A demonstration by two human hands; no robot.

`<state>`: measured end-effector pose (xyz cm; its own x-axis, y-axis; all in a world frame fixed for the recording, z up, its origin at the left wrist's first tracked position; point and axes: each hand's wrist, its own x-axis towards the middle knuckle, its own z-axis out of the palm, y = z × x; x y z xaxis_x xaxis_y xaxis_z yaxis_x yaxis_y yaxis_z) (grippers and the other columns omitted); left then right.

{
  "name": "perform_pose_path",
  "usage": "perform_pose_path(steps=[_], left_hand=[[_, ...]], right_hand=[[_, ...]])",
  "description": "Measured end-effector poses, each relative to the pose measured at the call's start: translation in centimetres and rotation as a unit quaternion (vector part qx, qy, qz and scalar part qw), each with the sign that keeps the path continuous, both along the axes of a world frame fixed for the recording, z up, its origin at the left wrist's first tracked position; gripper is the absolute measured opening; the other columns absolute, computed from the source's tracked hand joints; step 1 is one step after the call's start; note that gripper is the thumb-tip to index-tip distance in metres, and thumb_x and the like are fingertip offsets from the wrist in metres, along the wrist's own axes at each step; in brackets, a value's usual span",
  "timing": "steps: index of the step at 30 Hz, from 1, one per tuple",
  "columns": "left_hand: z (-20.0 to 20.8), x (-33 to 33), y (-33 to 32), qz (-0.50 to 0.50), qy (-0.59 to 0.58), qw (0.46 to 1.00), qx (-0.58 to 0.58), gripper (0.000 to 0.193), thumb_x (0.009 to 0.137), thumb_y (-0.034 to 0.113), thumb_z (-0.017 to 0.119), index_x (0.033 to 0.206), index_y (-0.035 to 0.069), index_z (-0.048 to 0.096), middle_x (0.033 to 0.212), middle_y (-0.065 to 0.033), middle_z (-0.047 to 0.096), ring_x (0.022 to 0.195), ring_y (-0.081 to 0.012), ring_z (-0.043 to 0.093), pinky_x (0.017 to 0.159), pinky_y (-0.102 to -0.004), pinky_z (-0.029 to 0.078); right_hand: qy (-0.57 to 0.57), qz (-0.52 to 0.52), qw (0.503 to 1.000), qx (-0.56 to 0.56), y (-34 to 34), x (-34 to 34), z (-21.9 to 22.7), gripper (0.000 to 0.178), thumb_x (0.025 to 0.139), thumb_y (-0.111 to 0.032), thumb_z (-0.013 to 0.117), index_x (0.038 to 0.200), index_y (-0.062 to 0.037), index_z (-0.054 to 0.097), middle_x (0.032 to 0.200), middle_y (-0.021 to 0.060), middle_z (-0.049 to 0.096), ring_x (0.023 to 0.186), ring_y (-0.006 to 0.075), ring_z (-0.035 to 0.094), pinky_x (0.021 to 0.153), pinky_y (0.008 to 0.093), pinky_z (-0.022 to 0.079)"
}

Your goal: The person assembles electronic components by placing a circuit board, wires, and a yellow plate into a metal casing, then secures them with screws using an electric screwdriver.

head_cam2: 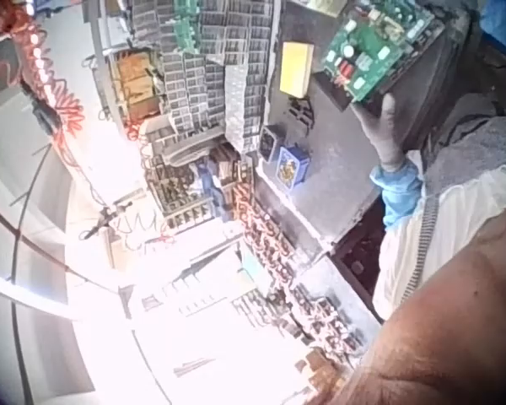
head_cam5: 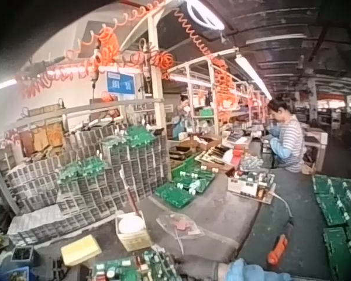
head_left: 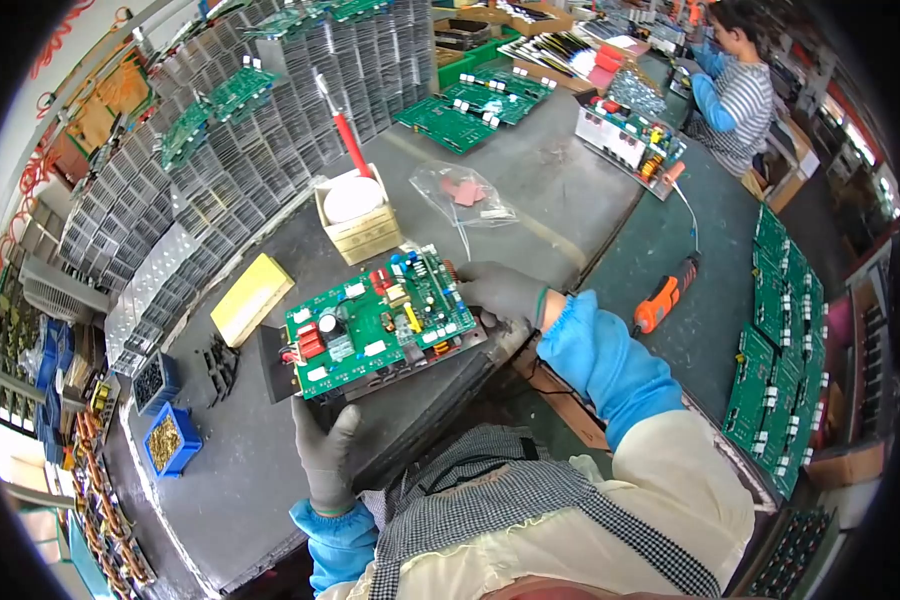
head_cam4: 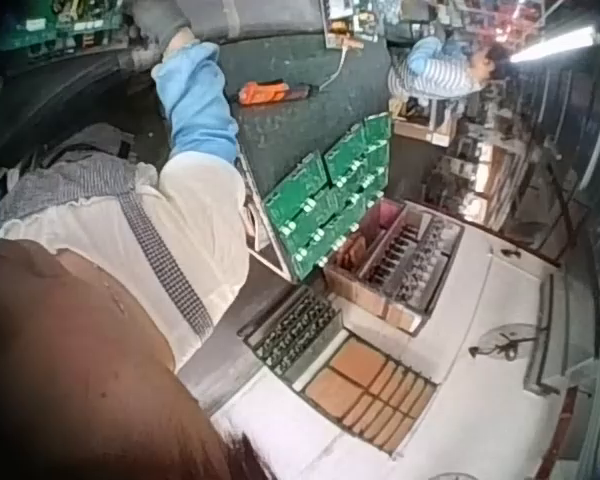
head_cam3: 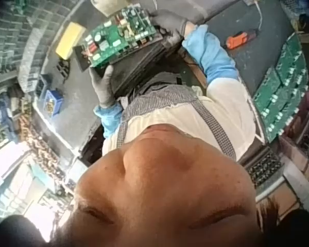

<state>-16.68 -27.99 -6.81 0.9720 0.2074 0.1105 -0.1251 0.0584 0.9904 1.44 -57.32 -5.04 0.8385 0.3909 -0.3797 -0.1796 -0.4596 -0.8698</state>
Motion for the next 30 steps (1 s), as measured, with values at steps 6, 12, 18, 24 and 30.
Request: perform_pose_path(steps=[6, 12, 18, 24, 30], left_hand=[[-0.3, -0.9, -0.1, 0.083, 0.005, 0.995, 0.046, 0.059, 0.096, 0.02, 0.074, 0.146, -0.001, 0.049, 0.128, -0.0047, 0.061, 0.115, -0.0156, 0.056, 0.102, -0.0302, 0.043], [0.0, -5.2, 2.3, 0.191, 0.014, 0.97, 0.151, 0.058, 0.099, 0.038, 0.068, 0.137, -0.003, 0.055, 0.126, -0.0091, 0.062, 0.114, -0.0203, 0.055, 0.104, -0.0362, 0.042], [3.2, -7.5, 0.3, 0.176, 0.005, 0.982, 0.073, 0.071, 0.102, 0.029, 0.067, 0.155, -0.006, 0.038, 0.153, -0.0213, 0.05, 0.138, -0.0307, 0.05, 0.116, -0.0424, 0.037], [5.3, -4.0, -4.0, 0.085, -0.044, 0.987, 0.13, 0.067, 0.101, 0.036, 0.066, 0.149, -0.007, 0.046, 0.143, -0.0178, 0.056, 0.13, -0.0265, 0.053, 0.113, -0.0412, 0.039], [4.4, 4.5, -11.0, -0.097, -0.112, 0.984, 0.096, 0.056, 0.103, 0.023, 0.061, 0.149, -0.004, 0.044, 0.144, -0.0129, 0.055, 0.131, -0.0231, 0.051, 0.113, -0.0362, 0.036]], right_hand=[[-0.058, 0.003, 0.995, 0.079, 1.3, -1.7, -2.3, 0.032, 0.092, -0.025, 0.067, 0.106, 0.003, 0.067, 0.079, 0.0092, 0.069, 0.06, 0.0182, 0.064, 0.055, 0.036, 0.052], [-0.112, 0.064, 0.992, 0.009, 5.2, -6.1, -0.8, 0.049, 0.092, -0.028, 0.069, 0.123, 0.0071, 0.056, 0.082, 0.0159, 0.072, 0.071, 0.0242, 0.072, 0.067, 0.0399, 0.057], [-0.072, 0.036, 0.996, 0.04, 3.7, -9.5, 1.8, 0.047, 0.091, -0.024, 0.068, 0.122, 0.0072, 0.053, 0.103, 0.0277, 0.07, 0.095, 0.0375, 0.073, 0.082, 0.0445, 0.056], [-0.118, -0.045, 0.992, 0.014, -2.9, -9.2, 3.0, 0.048, 0.091, -0.024, 0.069, 0.13, -0.0003, 0.057, 0.091, 0.0175, 0.073, 0.071, 0.0241, 0.073, 0.065, 0.0392, 0.058], [-0.143, -0.127, 0.98, -0.045, -14.8, -6.2, 6.1, 0.043, 0.09, -0.024, 0.068, 0.123, 0.0025, 0.062, 0.087, 0.0207, 0.074, 0.076, 0.0265, 0.075, 0.068, 0.0398, 0.058]])
